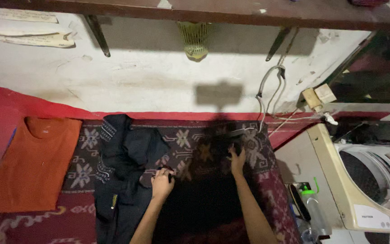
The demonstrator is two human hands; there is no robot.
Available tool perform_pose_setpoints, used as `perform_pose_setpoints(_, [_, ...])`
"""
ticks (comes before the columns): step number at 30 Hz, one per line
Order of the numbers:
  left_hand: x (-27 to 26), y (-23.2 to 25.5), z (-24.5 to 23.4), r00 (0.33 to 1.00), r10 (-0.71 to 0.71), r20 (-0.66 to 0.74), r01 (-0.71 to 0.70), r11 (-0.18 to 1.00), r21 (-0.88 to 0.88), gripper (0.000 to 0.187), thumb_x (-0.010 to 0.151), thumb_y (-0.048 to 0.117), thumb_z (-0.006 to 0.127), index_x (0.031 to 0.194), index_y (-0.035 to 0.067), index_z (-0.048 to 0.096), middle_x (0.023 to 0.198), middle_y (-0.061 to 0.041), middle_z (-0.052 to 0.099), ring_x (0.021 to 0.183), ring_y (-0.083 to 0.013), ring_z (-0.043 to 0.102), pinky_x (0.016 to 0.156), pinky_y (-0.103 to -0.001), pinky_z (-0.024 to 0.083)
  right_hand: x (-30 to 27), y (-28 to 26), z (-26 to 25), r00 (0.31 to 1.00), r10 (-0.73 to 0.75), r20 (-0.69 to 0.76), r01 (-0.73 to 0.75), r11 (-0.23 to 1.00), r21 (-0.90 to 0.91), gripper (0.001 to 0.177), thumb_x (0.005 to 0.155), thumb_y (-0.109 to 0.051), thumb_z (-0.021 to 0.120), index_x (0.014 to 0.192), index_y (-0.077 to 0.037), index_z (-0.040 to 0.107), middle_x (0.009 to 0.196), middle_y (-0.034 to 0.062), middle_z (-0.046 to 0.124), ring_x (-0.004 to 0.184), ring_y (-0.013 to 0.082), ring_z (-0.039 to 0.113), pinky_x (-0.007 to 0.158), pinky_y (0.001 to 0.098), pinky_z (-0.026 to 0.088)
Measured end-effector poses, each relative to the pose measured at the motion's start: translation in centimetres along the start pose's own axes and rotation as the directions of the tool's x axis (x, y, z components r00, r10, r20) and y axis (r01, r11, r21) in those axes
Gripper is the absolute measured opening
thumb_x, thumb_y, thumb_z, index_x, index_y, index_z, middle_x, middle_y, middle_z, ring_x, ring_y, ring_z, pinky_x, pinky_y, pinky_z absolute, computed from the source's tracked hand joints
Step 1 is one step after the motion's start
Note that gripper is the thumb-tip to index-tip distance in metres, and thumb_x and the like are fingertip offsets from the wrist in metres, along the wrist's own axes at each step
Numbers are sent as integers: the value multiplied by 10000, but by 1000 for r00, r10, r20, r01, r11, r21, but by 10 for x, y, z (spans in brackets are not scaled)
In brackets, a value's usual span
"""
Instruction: The person spreads a black shirt onto a patterned mat, smoothing it by hand and then sliding a hot iron over the fabric several times before folding the shirt.
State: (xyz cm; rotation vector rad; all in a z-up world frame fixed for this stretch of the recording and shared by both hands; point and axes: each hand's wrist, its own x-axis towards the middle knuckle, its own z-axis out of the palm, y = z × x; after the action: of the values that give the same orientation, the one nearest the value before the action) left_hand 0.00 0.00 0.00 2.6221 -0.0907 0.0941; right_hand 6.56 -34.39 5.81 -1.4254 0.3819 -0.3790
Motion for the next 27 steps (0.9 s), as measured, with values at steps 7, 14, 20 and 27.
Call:
perform_pose_setpoints(7, [-6, 12, -14, 999, 8, -36, -10, 999, -50, 297, 790, 240, 725, 1075, 157, 702, 1150, 16, 643, 1161, -235, 592, 927, -498, 462, -7, 6, 2, 979, -204, -3, 197, 950, -243, 609, 956, -242, 722, 1427, 74, 499, 1182, 182, 643, 1063, 331, 630, 841, 438, 536])
perform_pose_setpoints(14, [-19, -10, -9, 985, 136, -107, -153, 972, -180, 283, 883, 185, 647, 1154, 132, 709, 1251, -44, 672, 1193, -289, 598, 1008, -453, 451, -20, 0, -4, 915, -404, 15, 325, 712, -622, 760, 891, -287, 812, 1426, 91, 426, 1332, 306, 574, 1216, 456, 570, 1025, 461, 443])
perform_pose_setpoints(20, [-52, -34, -16, 969, 238, -67, -247, 947, -207, 425, 980, 143, 551, 1393, 48, 584, 1336, -150, 631, 1254, -353, 558, 1088, -447, 411, -74, 13, 16, 964, -200, -175, 93, 870, -484, 829, 860, -189, 742, 1517, 43, 293, 1380, 254, 544, 1253, 392, 548, 1058, 450, 420])
perform_pose_setpoints(27, [-114, -74, -65, 895, 367, -254, -407, 905, -126, 470, 886, 77, 567, 1353, 39, 603, 1350, -153, 639, 1282, -354, 573, 1086, -460, 433, -201, 48, 83, 885, -291, 362, 459, 666, -588, 474, 856, -133, 722, 1309, -70, 596, 1322, 182, 612, 1288, 368, 549, 1122, 441, 432])
